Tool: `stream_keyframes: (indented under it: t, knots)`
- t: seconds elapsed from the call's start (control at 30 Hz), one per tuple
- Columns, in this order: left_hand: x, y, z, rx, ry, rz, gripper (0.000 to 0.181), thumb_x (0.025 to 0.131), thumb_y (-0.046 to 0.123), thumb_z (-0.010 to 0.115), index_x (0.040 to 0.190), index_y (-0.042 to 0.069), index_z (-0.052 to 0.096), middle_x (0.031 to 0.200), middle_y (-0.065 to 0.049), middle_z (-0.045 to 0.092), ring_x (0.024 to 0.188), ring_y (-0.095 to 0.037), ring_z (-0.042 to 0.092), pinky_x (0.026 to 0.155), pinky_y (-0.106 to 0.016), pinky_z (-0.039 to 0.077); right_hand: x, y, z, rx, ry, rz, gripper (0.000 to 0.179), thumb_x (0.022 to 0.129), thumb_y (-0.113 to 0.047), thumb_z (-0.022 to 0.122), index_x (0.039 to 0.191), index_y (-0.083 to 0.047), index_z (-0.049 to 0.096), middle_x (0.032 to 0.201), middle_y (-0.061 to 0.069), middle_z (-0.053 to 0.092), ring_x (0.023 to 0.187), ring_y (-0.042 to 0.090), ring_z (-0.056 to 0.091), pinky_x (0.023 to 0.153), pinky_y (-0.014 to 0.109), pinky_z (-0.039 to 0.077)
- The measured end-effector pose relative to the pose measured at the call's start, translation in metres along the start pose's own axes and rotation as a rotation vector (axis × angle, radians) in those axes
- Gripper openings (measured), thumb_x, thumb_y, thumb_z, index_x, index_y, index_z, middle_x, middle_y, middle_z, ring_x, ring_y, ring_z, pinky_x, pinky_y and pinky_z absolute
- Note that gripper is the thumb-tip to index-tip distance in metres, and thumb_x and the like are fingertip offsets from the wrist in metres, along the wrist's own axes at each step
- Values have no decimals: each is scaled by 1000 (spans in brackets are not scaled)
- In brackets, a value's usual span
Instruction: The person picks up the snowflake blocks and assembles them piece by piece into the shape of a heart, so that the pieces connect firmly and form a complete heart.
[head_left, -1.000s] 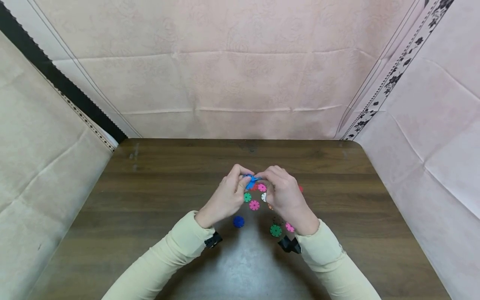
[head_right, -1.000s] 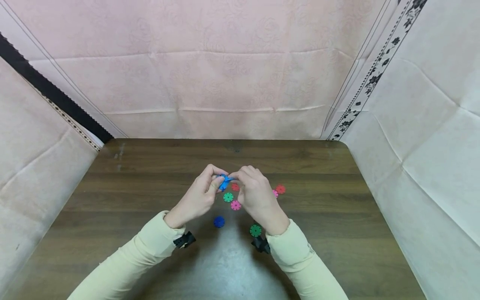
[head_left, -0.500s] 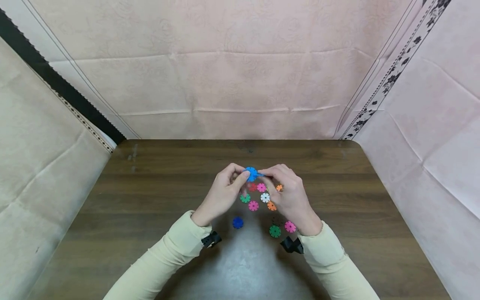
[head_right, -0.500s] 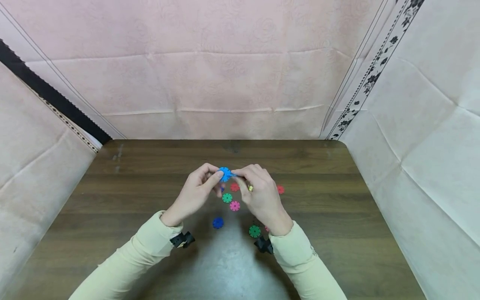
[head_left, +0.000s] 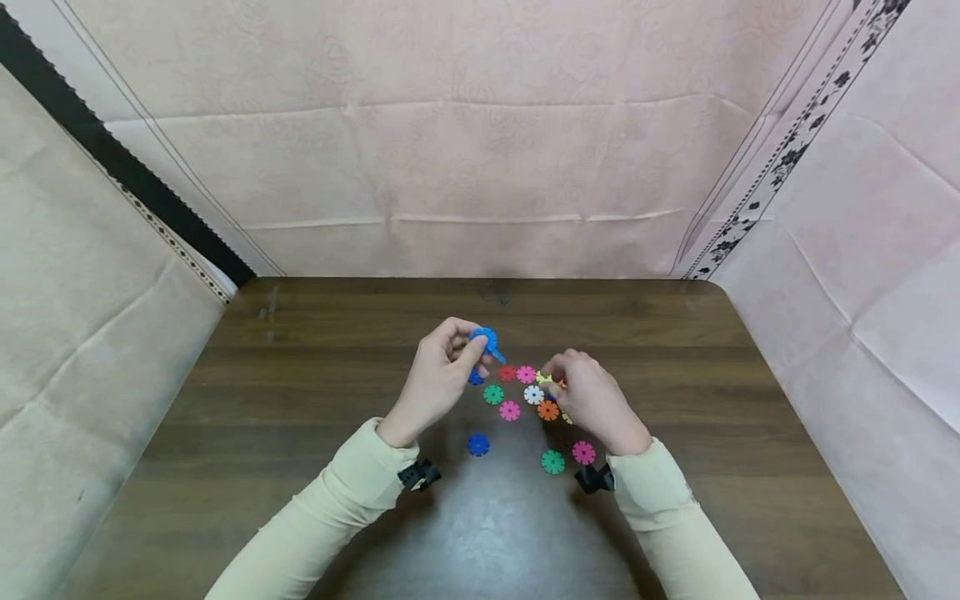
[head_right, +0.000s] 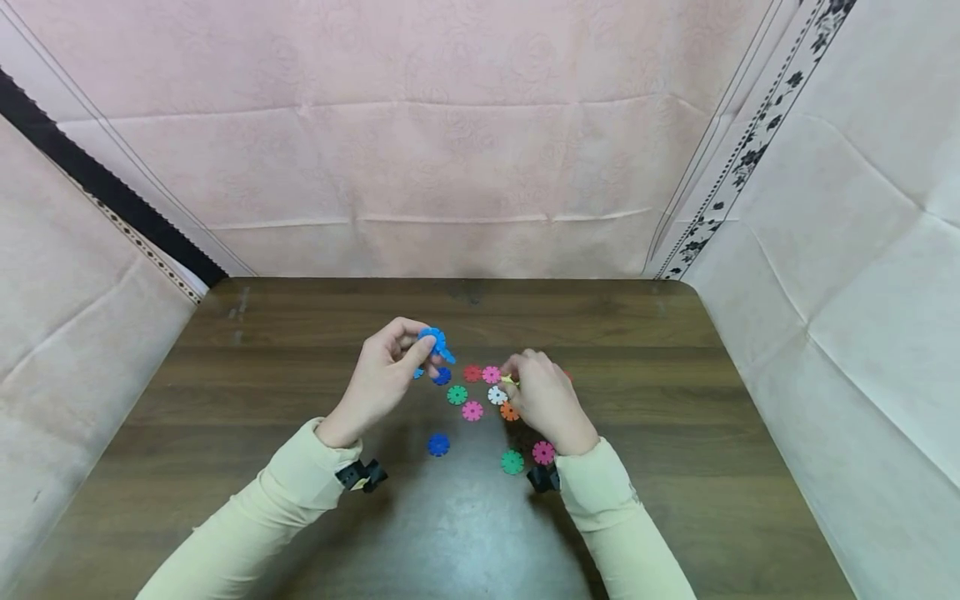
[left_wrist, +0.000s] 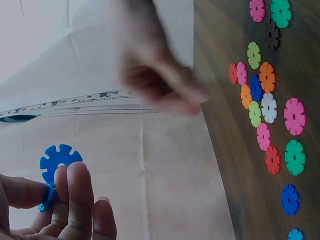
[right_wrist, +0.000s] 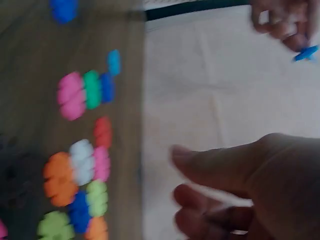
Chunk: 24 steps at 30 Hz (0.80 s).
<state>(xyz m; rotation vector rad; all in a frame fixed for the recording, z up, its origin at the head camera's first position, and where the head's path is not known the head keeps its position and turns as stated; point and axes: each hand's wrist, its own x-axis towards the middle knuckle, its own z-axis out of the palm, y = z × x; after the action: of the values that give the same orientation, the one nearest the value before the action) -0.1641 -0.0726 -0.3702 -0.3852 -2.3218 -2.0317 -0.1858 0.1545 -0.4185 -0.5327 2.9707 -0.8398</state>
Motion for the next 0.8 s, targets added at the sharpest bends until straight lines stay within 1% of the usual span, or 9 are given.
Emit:
stream_keyframes:
  t: [0.1,0.2,0.27,0.4,0.5,0.57,0.63,0.7,0.8]
  knots:
    - [0,-1,0,-10,6,-8,17,99,16,56,109,2,59,87,-17,64,76,-37,65,65,-31,56,1,15,14,-69,-91,66,12,83,-18,78,86,-10,70,84,1,57,79,20,50,66,34,48]
    - [1,-1,0,-4,29,-18,19,99,20,58,106,3,63,84,-15,63,72,-35,64,63,-30,55,1,27,26,-121,-131,98,20,81,-27,80,80,-12,67,81,0,55,79,21,48,66,36,47]
    - [1,-1,0,-2,44,-22,20,99,22,58,104,3,65,81,-14,62,70,-35,63,59,-28,53,2,31,32,-143,-149,106,23,79,-30,82,77,-13,66,79,1,55,78,21,47,63,35,46]
    - [1,-2,0,-6,54,-17,22,99,25,58,100,5,67,77,-11,61,67,-36,60,56,-27,49,2,33,36,-162,-175,114,24,77,-29,83,77,-12,66,78,1,54,77,22,46,60,35,45]
    - [2,-1,-1,-10,45,-7,23,99,27,59,98,6,68,75,-10,60,67,-37,58,58,-29,49,3,33,37,-177,-183,122,23,78,-26,83,82,-10,67,80,1,54,77,22,46,61,36,46]
    - [2,-1,-1,-4,41,5,23,99,27,59,97,6,68,74,-10,60,68,-37,58,60,-31,48,3,33,37,-189,-183,126,23,78,-26,83,82,-10,67,80,2,54,77,22,46,60,36,46]
    - [3,0,-2,10,41,14,23,99,27,59,96,7,68,74,-10,59,68,-35,56,61,-32,48,4,33,37,-204,-182,124,22,78,-27,83,78,-11,67,79,2,53,76,23,45,58,36,45]
    - [3,0,-2,27,41,19,23,99,27,59,96,7,69,76,-9,59,69,-30,56,62,-35,49,4,32,37,-217,-187,117,23,78,-27,83,72,-12,66,77,2,52,75,23,44,56,35,43]
    - [4,1,-2,15,27,2,22,99,27,58,96,7,68,78,-10,60,67,-27,57,61,-35,52,5,32,37,-225,-204,110,29,79,-28,82,63,-14,63,73,3,50,73,24,43,54,33,40]
